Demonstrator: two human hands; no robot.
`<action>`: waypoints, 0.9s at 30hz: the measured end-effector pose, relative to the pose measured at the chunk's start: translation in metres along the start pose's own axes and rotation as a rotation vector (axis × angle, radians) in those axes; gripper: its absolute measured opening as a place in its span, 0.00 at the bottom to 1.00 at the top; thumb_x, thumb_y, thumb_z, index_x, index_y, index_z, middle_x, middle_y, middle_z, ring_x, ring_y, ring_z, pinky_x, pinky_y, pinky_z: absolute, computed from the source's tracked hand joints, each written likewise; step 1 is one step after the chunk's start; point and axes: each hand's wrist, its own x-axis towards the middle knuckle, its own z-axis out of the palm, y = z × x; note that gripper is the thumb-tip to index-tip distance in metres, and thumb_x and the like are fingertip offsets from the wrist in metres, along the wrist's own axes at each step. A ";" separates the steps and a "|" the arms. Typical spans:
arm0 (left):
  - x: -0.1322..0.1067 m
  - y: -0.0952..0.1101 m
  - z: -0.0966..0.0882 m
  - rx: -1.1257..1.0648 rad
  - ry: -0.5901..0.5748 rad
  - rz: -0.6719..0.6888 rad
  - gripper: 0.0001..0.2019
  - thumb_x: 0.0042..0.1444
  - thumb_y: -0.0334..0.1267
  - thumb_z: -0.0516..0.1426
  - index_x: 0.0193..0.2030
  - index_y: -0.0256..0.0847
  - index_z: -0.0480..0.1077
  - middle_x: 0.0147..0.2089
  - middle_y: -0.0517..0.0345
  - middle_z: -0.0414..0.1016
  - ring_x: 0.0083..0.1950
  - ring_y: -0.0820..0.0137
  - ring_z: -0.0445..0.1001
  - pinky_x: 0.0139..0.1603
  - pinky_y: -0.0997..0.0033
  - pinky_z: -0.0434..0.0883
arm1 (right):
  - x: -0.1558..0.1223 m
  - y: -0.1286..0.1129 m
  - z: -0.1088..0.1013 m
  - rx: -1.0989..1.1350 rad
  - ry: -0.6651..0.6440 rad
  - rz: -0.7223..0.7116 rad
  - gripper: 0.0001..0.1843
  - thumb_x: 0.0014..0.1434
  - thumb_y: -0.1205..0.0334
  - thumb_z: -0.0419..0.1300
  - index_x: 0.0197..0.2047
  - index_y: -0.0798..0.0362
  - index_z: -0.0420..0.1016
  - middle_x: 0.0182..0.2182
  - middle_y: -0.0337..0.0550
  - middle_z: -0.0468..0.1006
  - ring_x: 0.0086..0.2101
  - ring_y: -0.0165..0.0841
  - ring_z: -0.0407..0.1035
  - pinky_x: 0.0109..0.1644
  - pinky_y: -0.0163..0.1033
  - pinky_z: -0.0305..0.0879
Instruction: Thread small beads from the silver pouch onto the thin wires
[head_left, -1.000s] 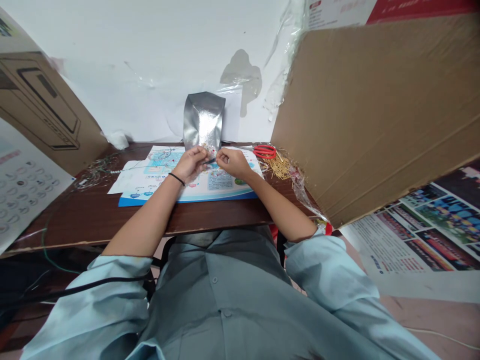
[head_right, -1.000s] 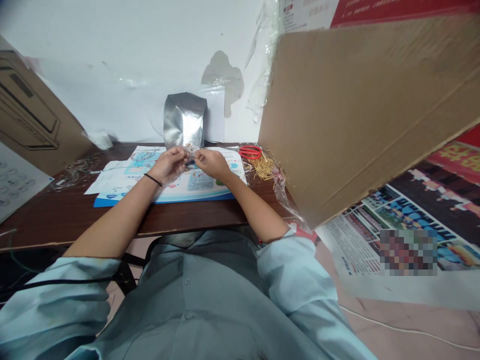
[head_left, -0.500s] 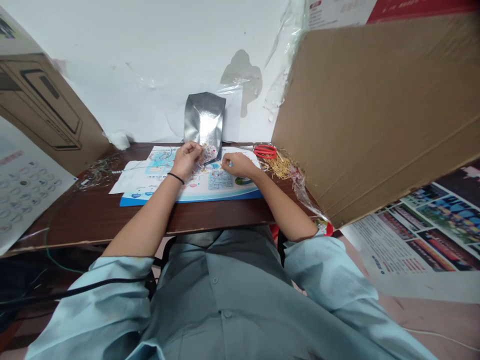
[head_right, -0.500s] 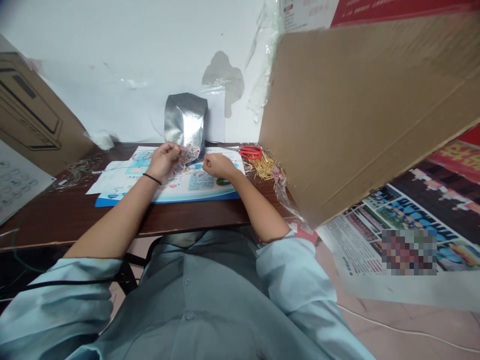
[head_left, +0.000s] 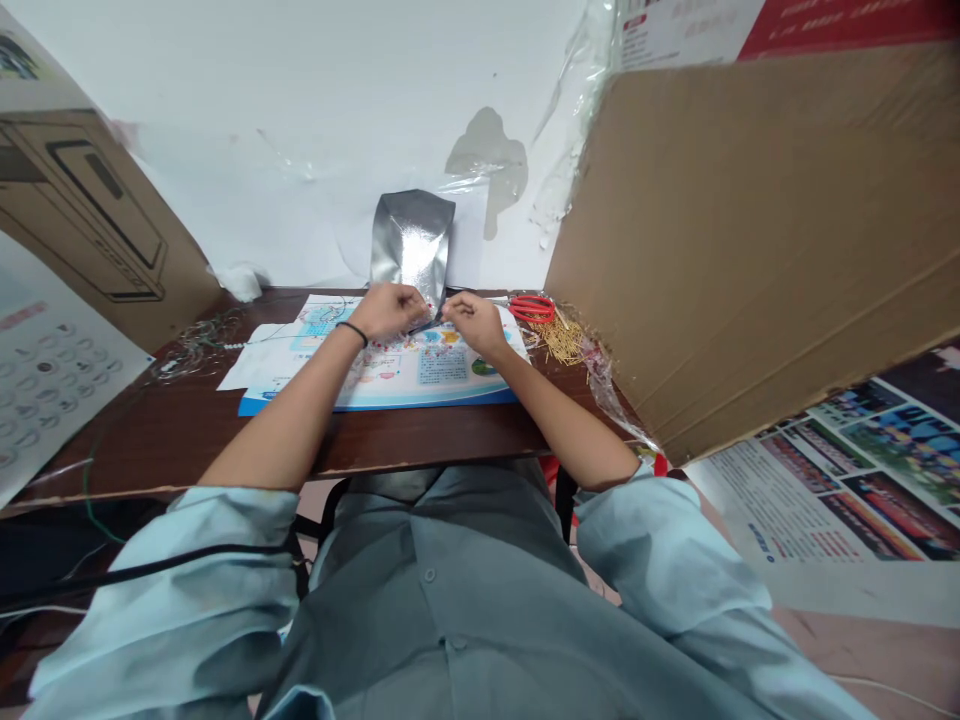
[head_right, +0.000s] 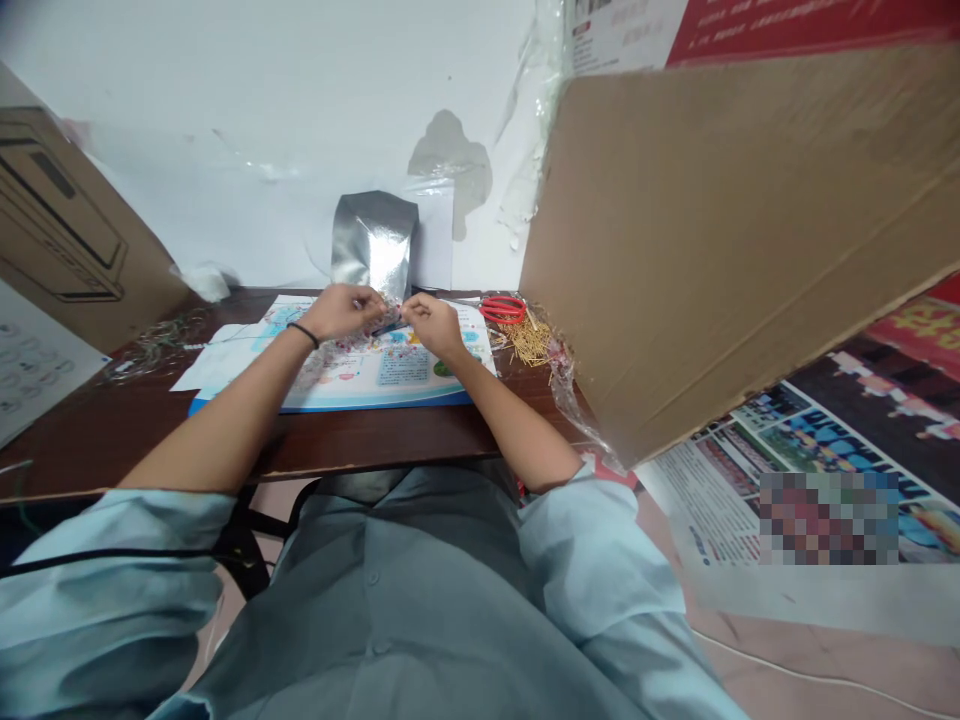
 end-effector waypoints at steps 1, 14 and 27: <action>0.011 -0.001 -0.002 0.071 0.019 0.000 0.08 0.50 0.27 0.69 0.24 0.41 0.80 0.23 0.59 0.73 0.32 0.68 0.71 0.39 0.74 0.66 | 0.000 -0.002 -0.002 -0.032 0.048 -0.003 0.07 0.69 0.64 0.61 0.36 0.49 0.75 0.34 0.41 0.83 0.39 0.34 0.79 0.51 0.42 0.76; 0.049 -0.014 0.023 0.299 -0.096 0.025 0.15 0.40 0.20 0.66 0.16 0.43 0.70 0.19 0.59 0.62 0.35 0.63 0.75 0.39 0.73 0.67 | -0.002 -0.017 -0.013 -0.239 0.180 -0.058 0.09 0.71 0.64 0.61 0.41 0.50 0.83 0.39 0.43 0.84 0.40 0.37 0.73 0.55 0.46 0.72; -0.046 -0.018 0.033 -0.967 0.001 -0.482 0.08 0.59 0.19 0.69 0.34 0.33 0.78 0.35 0.49 0.85 0.32 0.76 0.82 0.41 0.79 0.82 | -0.002 -0.005 -0.002 -0.313 0.074 -0.149 0.10 0.69 0.63 0.66 0.36 0.48 0.87 0.40 0.43 0.88 0.44 0.40 0.75 0.58 0.49 0.70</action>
